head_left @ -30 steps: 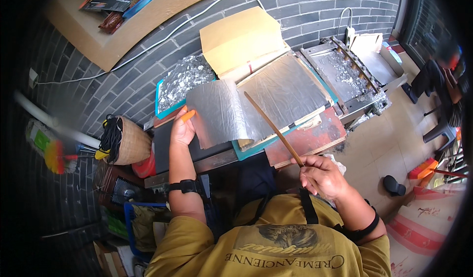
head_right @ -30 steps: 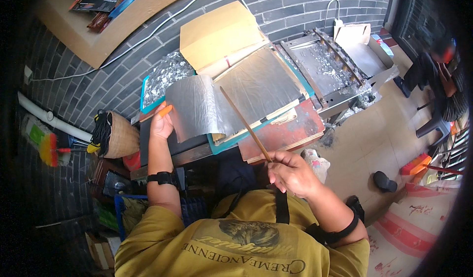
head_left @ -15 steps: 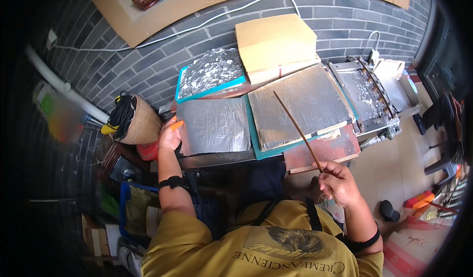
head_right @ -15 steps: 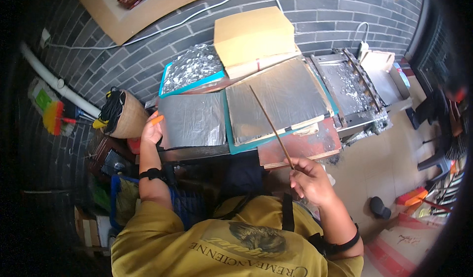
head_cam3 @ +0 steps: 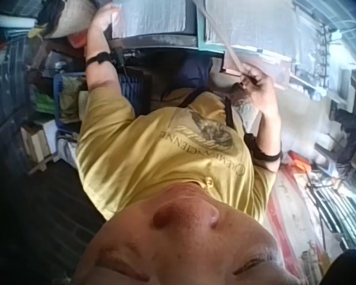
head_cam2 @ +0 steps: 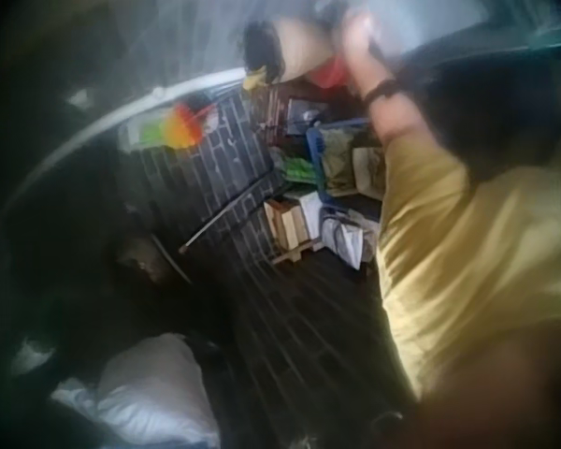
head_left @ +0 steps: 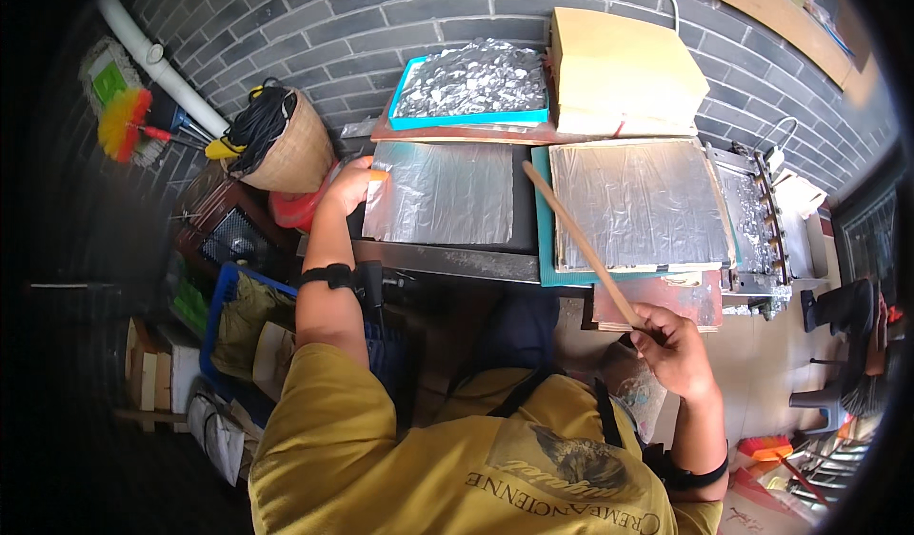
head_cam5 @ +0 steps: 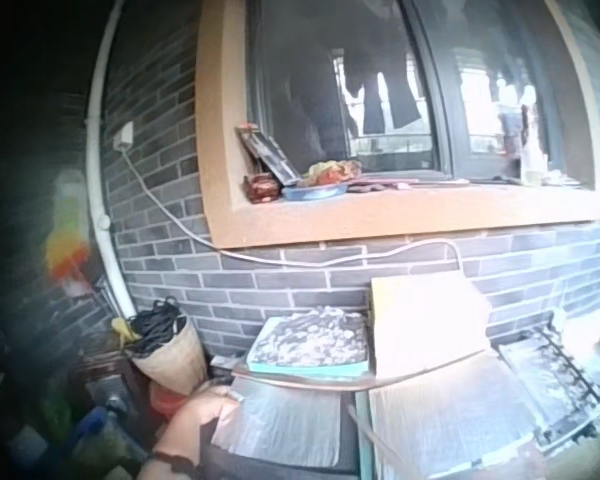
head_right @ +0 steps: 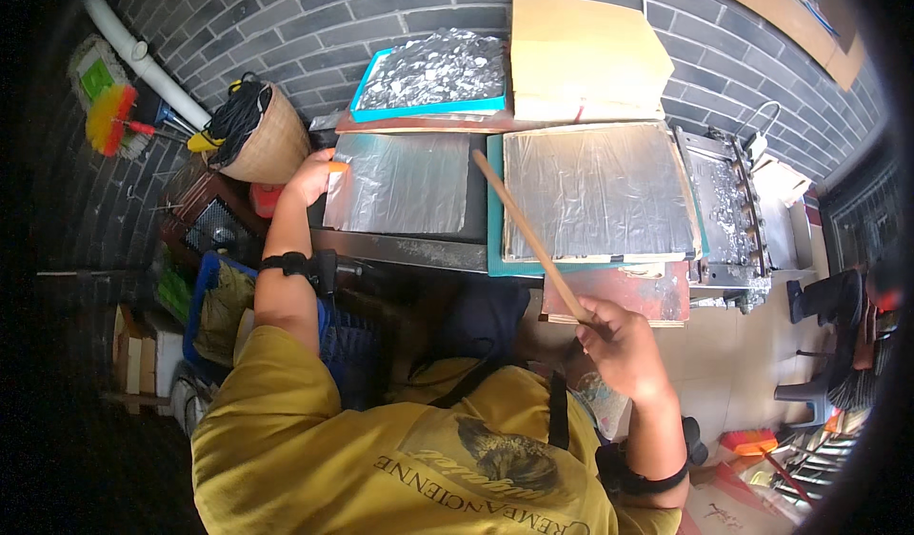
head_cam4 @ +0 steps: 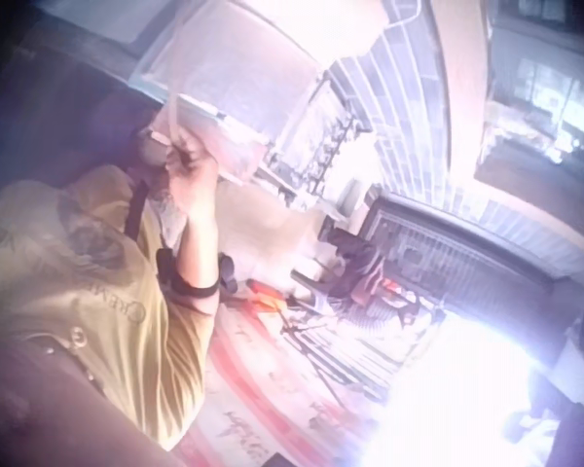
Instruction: The person wipes a flat metal surface with a yellow cloth and a wooden stick. They repeatedly lift a cardboard sheet to clean underneath it and then place it back down. The person also wipes a blue tray containing small silver items and a metal rack with a wooden stick.
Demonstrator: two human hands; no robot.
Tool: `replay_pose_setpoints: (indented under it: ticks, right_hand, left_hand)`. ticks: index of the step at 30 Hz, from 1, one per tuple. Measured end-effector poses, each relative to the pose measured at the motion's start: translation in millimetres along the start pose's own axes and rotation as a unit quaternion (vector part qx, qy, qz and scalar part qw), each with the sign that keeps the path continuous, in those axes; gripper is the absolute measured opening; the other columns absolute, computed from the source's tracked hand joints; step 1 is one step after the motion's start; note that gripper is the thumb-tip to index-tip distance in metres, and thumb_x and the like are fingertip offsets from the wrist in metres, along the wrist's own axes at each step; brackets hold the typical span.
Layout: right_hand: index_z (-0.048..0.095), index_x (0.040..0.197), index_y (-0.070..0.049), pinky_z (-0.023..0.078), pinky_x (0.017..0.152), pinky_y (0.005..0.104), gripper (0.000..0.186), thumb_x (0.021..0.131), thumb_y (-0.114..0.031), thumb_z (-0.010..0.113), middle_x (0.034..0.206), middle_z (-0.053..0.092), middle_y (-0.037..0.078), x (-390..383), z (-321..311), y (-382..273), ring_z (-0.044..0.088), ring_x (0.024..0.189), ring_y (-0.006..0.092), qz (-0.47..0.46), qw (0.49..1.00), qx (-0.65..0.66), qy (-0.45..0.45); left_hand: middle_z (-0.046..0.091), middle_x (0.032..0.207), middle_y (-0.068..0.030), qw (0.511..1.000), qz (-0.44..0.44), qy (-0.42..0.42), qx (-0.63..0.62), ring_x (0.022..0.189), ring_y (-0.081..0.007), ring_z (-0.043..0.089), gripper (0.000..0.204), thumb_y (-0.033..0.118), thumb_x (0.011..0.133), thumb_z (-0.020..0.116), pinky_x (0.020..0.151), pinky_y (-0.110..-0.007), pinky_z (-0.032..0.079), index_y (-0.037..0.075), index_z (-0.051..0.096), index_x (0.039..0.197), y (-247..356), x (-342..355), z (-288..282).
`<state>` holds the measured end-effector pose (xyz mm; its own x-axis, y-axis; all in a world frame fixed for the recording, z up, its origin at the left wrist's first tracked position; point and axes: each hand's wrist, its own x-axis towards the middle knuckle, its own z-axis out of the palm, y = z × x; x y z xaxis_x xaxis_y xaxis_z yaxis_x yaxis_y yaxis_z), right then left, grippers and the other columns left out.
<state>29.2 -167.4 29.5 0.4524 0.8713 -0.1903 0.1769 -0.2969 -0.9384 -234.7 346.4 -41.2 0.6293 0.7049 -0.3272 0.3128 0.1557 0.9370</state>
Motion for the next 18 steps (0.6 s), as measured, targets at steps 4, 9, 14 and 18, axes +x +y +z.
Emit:
replay_pose_setpoints:
  ticks: [4, 9, 14, 18]
  right_hand:
    - [0.061, 0.116, 0.000, 0.048, 0.061, 0.0292, 0.034, 0.083, -0.003, 0.064, 0.076, 0.065, 0.014, 7.1, 8.6, -18.2, 0.058, 0.061, 0.0167, -0.028, 0.989, -0.130, -0.057]
    - [0.063, 0.114, -0.004, 0.050, 0.066, 0.0398, 0.034, 0.081, -0.008, 0.060, 0.084, 0.063, 0.023, 14.9, 16.8, -36.4, 0.062, 0.074, 0.0394, -0.113, 0.955, -0.255, -0.101]
    - [0.063, 0.113, -0.004, 0.049, 0.067, 0.0397, 0.033, 0.080, -0.007, 0.060, 0.083, 0.064, 0.023, 19.0, 16.1, -44.5, 0.063, 0.073, 0.0382, -0.062, 0.967, -0.238, -0.070]
    - [0.062, 0.113, -0.004, 0.050, 0.067, 0.0391, 0.034, 0.080, -0.005, 0.059, 0.082, 0.064, 0.022, 17.4, 13.1, -48.8, 0.063, 0.071, 0.0372, -0.057, 0.962, -0.250, -0.095]
  left_hand:
    - [0.066, 0.094, -0.0045, 0.999, -0.014, 0.033, 0.011, 0.079, -0.0152, 0.065, 0.035, 0.005, 0.082, 0.063, 0.068, -0.029, 0.052, 0.004, 0.058, 0.116, 6.3, -7.4, 4.8]
    - [0.065, 0.094, -0.0049, 0.998, -0.023, 0.035, 0.039, 0.077, -0.0156, 0.064, 0.036, 0.004, 0.080, 0.063, 0.067, -0.029, 0.052, 0.004, 0.058, 0.115, 4.6, -6.3, 3.4]
    - [0.065, 0.092, -0.0054, 0.999, -0.021, 0.035, 0.035, 0.075, -0.0154, 0.063, 0.036, 0.004, 0.079, 0.063, 0.065, -0.029, 0.051, 0.003, 0.059, 0.114, 2.5, -1.6, -0.7]
    - [0.065, 0.092, -0.0047, 0.998, -0.017, 0.030, 0.058, 0.076, -0.0145, 0.063, 0.035, 0.007, 0.079, 0.063, 0.066, -0.029, 0.051, 0.003, 0.060, 0.114, -2.4, 2.5, -8.9]
